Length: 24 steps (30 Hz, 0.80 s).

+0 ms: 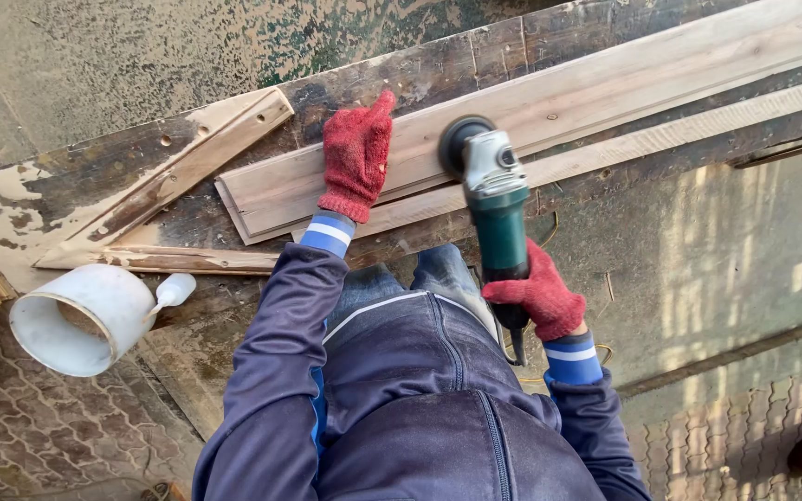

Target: Sanding the surface of a wooden plank using an angle grinder with a sanding attachment.

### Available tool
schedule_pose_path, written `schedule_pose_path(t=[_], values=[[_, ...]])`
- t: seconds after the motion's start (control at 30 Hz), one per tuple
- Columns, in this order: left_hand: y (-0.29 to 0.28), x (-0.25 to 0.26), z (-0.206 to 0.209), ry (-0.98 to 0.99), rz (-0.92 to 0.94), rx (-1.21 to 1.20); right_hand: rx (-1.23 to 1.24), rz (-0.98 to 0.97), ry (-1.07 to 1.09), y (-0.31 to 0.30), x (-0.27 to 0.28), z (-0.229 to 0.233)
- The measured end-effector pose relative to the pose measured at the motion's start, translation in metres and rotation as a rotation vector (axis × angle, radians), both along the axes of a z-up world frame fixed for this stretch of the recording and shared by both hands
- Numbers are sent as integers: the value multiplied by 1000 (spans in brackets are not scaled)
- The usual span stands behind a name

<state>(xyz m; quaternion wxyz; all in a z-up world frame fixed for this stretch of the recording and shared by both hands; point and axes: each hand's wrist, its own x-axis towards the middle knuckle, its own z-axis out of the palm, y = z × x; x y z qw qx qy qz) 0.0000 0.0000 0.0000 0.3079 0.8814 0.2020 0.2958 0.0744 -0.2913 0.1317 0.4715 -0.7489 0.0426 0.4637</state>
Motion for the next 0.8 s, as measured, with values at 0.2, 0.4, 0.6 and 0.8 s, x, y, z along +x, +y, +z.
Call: schedule_pose_path(t=[0.2,0.4,0.6,0.8], values=[[2,-3,3,-6,-30,-3,-29,48,-5,0,-13,0],[2,-1,2,-9,-14,1,46,-174,-46,-1,32,31],[0,2,20,-96,0,-63,136,-227,-77,-25,65,16],[1,3,18,-142,-4,-90,57,-116,-33,-3,20,14]])
